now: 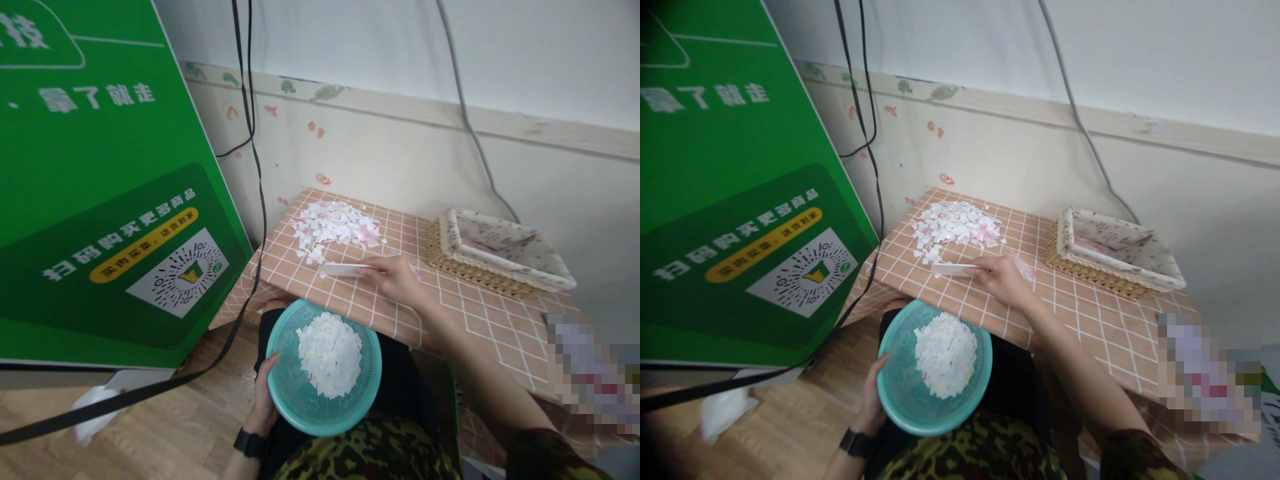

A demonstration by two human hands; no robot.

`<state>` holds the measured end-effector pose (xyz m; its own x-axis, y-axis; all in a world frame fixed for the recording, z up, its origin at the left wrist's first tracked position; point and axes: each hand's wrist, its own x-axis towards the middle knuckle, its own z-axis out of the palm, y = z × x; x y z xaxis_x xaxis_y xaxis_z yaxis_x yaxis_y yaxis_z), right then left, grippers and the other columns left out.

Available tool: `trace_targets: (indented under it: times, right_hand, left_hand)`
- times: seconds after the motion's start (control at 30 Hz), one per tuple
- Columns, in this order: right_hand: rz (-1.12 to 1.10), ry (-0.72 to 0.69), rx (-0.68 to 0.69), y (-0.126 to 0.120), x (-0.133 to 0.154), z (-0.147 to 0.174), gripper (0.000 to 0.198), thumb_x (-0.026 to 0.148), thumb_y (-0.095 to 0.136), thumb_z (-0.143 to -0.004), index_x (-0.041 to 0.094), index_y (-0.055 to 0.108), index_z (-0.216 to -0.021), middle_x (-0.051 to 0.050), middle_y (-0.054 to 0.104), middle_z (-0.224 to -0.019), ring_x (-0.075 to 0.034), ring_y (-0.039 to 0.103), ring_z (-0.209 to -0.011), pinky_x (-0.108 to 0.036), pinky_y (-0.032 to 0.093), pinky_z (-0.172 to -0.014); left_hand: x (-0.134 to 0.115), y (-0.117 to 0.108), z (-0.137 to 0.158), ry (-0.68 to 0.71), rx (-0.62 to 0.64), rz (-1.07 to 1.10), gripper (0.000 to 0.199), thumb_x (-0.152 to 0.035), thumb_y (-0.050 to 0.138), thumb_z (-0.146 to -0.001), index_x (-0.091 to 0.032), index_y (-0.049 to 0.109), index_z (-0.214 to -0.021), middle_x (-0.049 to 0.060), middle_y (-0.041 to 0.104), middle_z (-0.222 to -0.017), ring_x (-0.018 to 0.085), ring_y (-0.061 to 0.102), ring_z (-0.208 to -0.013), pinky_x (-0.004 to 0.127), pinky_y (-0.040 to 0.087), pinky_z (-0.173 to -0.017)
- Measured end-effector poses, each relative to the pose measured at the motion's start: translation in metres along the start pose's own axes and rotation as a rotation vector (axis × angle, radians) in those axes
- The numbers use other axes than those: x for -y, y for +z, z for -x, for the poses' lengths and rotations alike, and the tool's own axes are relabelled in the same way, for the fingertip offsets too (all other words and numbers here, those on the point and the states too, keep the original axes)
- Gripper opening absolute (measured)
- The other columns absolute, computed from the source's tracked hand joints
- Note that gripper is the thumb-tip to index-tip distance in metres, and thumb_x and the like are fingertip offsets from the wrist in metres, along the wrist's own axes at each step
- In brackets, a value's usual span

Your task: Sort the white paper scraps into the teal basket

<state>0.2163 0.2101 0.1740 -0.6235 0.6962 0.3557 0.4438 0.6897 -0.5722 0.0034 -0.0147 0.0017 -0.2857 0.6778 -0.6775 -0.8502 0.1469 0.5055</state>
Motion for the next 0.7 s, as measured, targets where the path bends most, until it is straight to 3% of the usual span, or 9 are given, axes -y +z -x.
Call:
trace_targets:
  times: [0.23,0.43,0.7]
  right_hand:
    - [0.103,-0.027,-0.062,-0.02,-0.01,-0.022,0.02,0.033,0.057,-0.085,0.021,0.073,-0.088,-0.003,0.072,-0.08,-0.016,0.063,-0.066,-0.028,0.043,-0.06]
    - [0.106,-0.1,0.07,-0.013,-0.011,-0.048,0.019,0.03,0.055,-0.085,0.023,0.072,-0.09,-0.002,0.072,-0.08,-0.015,0.062,-0.068,-0.027,0.043,-0.062]
    - [0.229,-0.116,0.133,-0.033,-0.005,-0.061,0.017,0.027,0.056,-0.084,0.019,0.071,-0.083,-0.002,0.07,-0.074,-0.015,0.06,-0.067,-0.027,0.04,-0.06]
  left_hand:
    - [0.0,0.002,0.001,-0.003,0.015,0.014,0.017,-0.028,0.069,-0.065,-0.013,0.072,-0.074,0.006,0.072,-0.065,0.02,0.064,-0.056,0.033,0.052,-0.061]
    - [0.001,0.001,0.0,0.002,0.041,0.016,0.018,-0.029,0.07,-0.066,-0.013,0.072,-0.073,0.006,0.072,-0.065,0.02,0.064,-0.057,0.033,0.052,-0.062]
    - [0.001,-0.001,-0.001,-0.018,0.034,0.018,0.019,-0.03,0.07,-0.066,-0.012,0.072,-0.074,0.006,0.072,-0.066,0.021,0.064,-0.058,0.035,0.052,-0.063]
